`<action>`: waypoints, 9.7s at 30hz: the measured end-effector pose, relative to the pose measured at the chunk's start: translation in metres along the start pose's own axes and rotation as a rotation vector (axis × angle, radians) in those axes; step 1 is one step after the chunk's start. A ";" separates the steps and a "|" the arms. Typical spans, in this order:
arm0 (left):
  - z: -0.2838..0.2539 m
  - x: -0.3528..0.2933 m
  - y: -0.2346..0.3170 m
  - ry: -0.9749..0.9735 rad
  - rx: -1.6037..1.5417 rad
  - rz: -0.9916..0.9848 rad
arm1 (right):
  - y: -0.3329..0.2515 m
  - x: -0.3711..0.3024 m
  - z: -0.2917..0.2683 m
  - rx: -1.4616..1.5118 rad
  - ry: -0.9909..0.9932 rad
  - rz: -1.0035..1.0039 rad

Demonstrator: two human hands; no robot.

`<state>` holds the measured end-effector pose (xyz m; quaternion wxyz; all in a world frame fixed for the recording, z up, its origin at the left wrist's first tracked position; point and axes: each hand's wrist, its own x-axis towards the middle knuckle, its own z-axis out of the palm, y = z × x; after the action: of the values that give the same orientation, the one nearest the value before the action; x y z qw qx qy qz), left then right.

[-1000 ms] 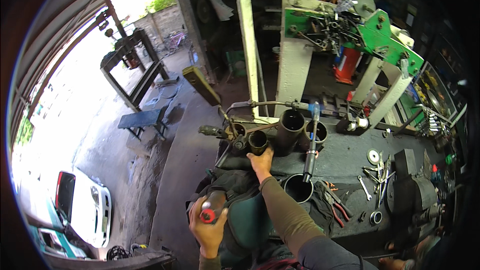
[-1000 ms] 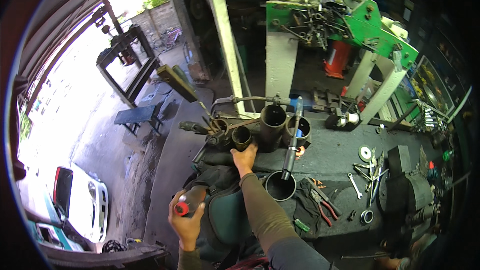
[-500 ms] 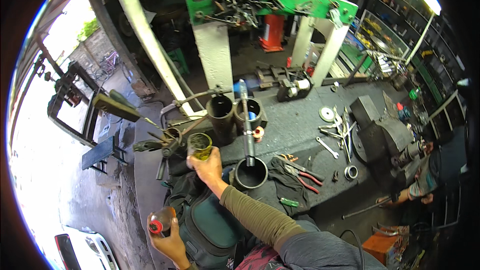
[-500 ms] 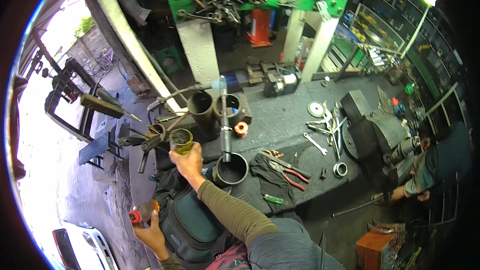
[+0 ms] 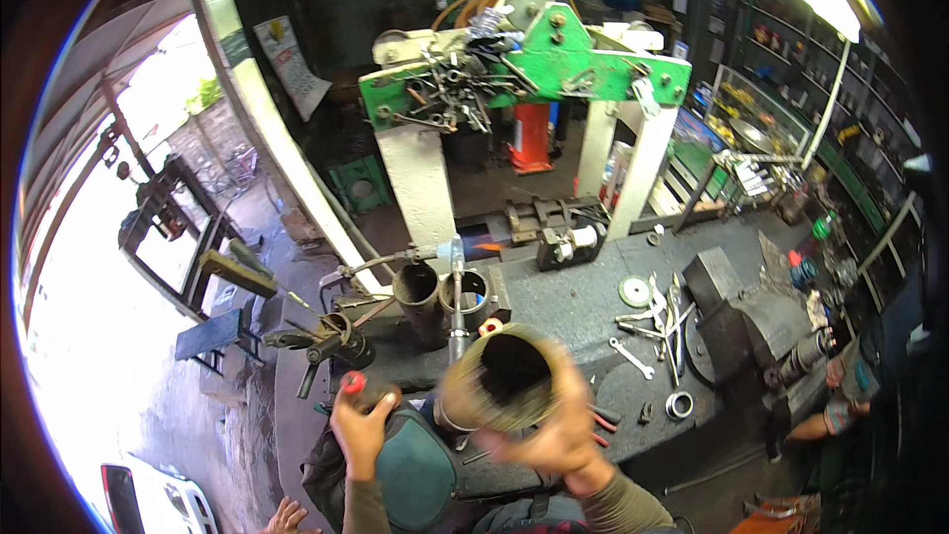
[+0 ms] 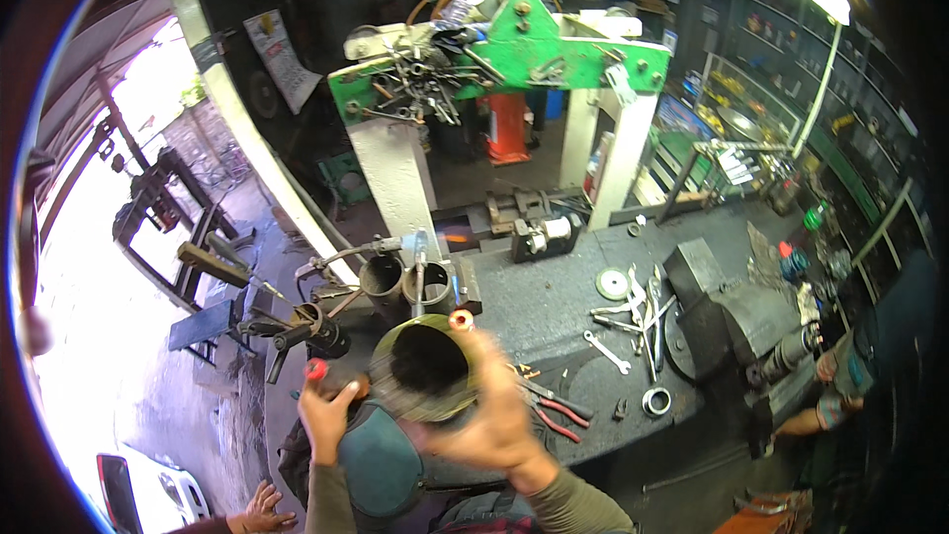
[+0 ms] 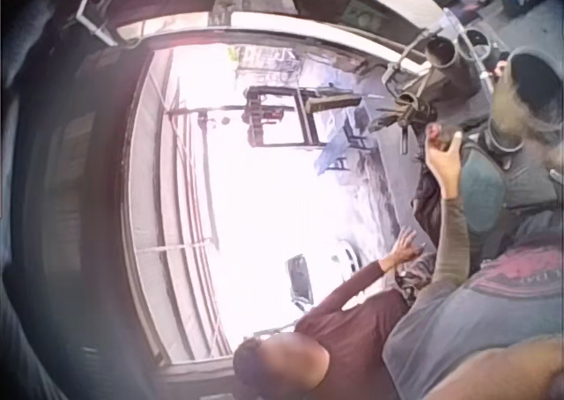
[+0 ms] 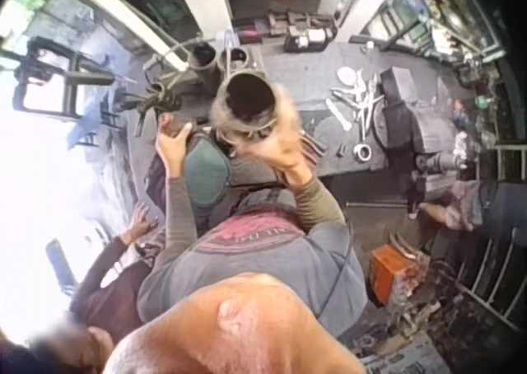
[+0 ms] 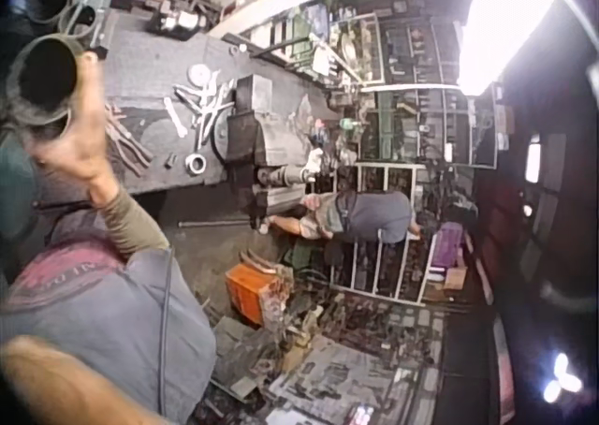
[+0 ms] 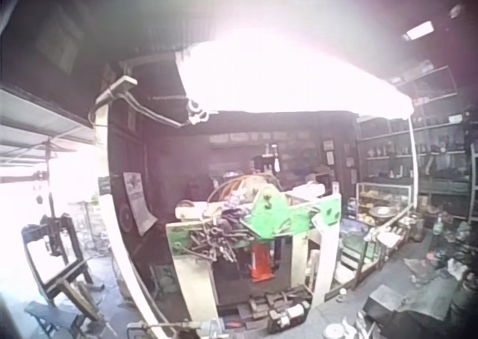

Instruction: The person assembles mechanical components on a workbench, using pliers and a screwdriver to manipulate small parts and fasteners. They handle cylindrical metal pieces and a green backpack, occasionally interacting with another person who moves around the workshop.

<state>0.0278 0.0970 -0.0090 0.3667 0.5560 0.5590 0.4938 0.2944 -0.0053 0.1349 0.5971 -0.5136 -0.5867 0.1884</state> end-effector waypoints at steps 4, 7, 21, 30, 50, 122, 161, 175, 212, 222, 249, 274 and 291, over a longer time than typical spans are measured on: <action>0.045 0.035 -0.026 0.056 0.203 0.048 | 0.094 0.023 -0.056 -0.008 0.307 0.069; 0.077 0.059 -0.047 0.055 0.131 -0.024 | 0.185 0.018 -0.075 -0.118 0.404 0.266; 0.133 0.108 -0.116 0.081 0.493 0.013 | 0.342 -0.036 -0.079 -0.455 0.178 0.421; 0.076 0.073 -0.094 0.019 -0.157 -0.380 | 0.246 -0.108 -0.138 -0.380 -0.183 0.269; 0.141 -0.159 0.106 0.341 -0.230 0.174 | 0.127 -0.235 -0.207 0.136 -0.018 0.846; 0.034 -0.515 -0.213 0.245 -0.065 -1.435 | 0.331 0.053 -0.099 -0.715 -0.299 0.264; 0.442 -0.393 0.197 -0.336 -0.098 0.344 | 0.074 -0.204 -0.652 0.402 0.437 0.328; 0.537 -0.438 0.250 -0.038 0.104 0.759 | 0.144 -0.165 -0.662 0.548 0.246 0.422; 0.538 -0.434 0.252 -0.046 0.182 0.727 | 0.105 -0.146 -0.670 -0.044 0.074 0.225; 0.538 -0.433 0.252 -0.049 0.154 0.735 | 0.088 -0.170 -0.659 0.185 0.266 0.337; 0.479 -0.379 0.193 -0.495 -0.224 0.479 | 0.045 -0.184 -0.499 -0.991 0.537 -0.033; 0.415 -0.319 0.119 -0.650 -0.081 0.302 | 0.032 -0.174 -0.464 -1.317 0.373 -0.016; 0.418 -0.304 0.108 -0.650 -0.085 0.216 | 0.034 -0.170 -0.464 -1.342 0.365 -0.030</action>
<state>0.4907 -0.1533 -0.0493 0.4941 0.7244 0.3297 0.3499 0.6815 -0.3147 0.1204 0.2424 -0.7869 -0.4735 -0.3127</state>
